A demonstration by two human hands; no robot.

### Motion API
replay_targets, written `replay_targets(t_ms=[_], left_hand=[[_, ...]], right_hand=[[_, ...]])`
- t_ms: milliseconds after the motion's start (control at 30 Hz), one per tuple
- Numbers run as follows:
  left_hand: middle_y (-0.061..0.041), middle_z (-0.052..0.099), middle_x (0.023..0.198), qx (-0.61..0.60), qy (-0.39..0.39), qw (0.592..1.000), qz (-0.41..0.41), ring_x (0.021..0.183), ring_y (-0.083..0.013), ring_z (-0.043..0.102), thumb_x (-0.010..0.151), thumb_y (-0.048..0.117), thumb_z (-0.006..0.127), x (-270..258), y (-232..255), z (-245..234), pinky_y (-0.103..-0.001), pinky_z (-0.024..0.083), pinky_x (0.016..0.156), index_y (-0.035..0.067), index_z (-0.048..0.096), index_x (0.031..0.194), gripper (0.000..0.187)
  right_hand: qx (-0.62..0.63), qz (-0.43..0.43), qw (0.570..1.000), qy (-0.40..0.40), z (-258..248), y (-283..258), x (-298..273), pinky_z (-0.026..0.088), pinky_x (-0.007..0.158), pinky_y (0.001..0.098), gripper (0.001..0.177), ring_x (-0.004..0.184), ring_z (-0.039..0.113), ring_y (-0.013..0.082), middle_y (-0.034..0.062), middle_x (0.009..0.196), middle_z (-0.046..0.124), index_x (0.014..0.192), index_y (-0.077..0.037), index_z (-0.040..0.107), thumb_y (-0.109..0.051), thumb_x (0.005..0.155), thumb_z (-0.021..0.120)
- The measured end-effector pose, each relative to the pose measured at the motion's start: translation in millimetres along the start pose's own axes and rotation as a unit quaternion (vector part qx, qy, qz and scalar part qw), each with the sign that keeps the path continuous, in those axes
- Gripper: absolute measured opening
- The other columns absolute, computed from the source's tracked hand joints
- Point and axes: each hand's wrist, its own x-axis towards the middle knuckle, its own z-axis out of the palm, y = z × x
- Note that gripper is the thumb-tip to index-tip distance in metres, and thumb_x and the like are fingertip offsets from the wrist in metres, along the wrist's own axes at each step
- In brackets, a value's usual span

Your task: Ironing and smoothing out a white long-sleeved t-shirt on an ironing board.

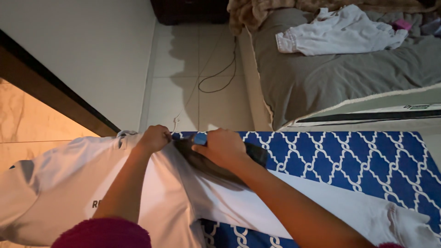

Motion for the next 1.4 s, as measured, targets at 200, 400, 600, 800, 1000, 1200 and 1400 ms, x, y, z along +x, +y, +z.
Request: replay_targets(t_ms=[200,400,600,800,1000,1200,1400], left_hand=[[-0.013,0.077,0.089,0.035,0.027,0.999,-0.026,0.087,-0.0348,0.073,0.073,0.009,0.072,-5,12,-3,-0.043,0.058,0.080,0.015,0.080,0.081,0.013],[-0.012,0.075,0.088,0.019,0.069,0.997,-0.029,0.088,-0.0366,0.071,0.074,0.011,0.072,-5,7,5,-0.044,0.058,0.079,0.012,0.072,0.081,0.007],[-0.013,0.075,0.086,0.024,0.054,0.995,-0.079,0.089,-0.0363,0.071,0.072,0.014,0.076,-4,21,-3,-0.045,0.058,0.081,0.014,0.071,0.082,0.011],[-0.016,0.074,0.091,0.067,0.088,0.991,-0.072,0.091,-0.0389,0.070,0.075,0.013,0.075,-11,23,-1,-0.048,0.057,0.081,0.013,0.073,0.089,0.014],[-0.012,0.075,0.095,0.171,0.062,0.979,-0.094,0.093,-0.0359,0.072,0.082,0.022,0.069,-22,46,-3,-0.049,0.058,0.078,0.022,0.080,0.091,0.014],[-0.007,0.072,0.097,0.185,0.014,0.983,0.006,0.096,-0.0298,0.070,0.068,0.046,0.080,-32,106,-15,-0.052,0.054,0.076,0.018,0.076,0.091,0.037],[-0.005,0.073,0.109,0.242,0.041,0.966,-0.078,0.108,-0.0263,0.069,0.087,0.022,0.066,-23,97,16,-0.052,0.053,0.087,0.024,0.076,0.098,0.015]], right_hand=[[-0.028,-0.020,0.999,0.000,1,-6,11,0.058,0.072,0.0499,0.063,0.085,0.072,0.0388,0.0196,0.089,0.072,0.086,-0.003,0.075,-0.065,0.086,0.064],[0.016,-0.024,0.999,-0.044,8,15,0,0.057,0.076,0.0526,0.060,0.088,0.071,0.0419,0.0216,0.091,0.073,0.092,-0.004,0.073,-0.063,0.084,0.067],[0.006,-0.017,0.998,-0.063,-1,10,-4,0.057,0.077,0.0518,0.061,0.089,0.071,0.0410,0.0218,0.092,0.073,0.092,-0.003,0.074,-0.064,0.085,0.066],[-0.016,-0.047,0.999,-0.013,12,1,15,0.058,0.076,0.0507,0.063,0.088,0.072,0.0387,0.0194,0.093,0.073,0.089,-0.002,0.074,-0.065,0.087,0.065],[0.052,-0.063,0.996,-0.032,2,21,-10,0.056,0.076,0.0531,0.054,0.090,0.071,0.0399,0.0181,0.095,0.074,0.094,-0.009,0.076,-0.061,0.084,0.066],[-0.027,-0.018,0.997,-0.065,-10,64,-57,0.057,0.079,0.0515,0.059,0.091,0.071,0.0385,0.0183,0.094,0.074,0.093,-0.009,0.074,-0.066,0.082,0.067],[-0.008,-0.024,0.996,-0.088,-20,89,-96,0.056,0.075,0.0526,0.055,0.087,0.070,0.0396,0.0166,0.091,0.073,0.091,-0.012,0.073,-0.066,0.081,0.067]])
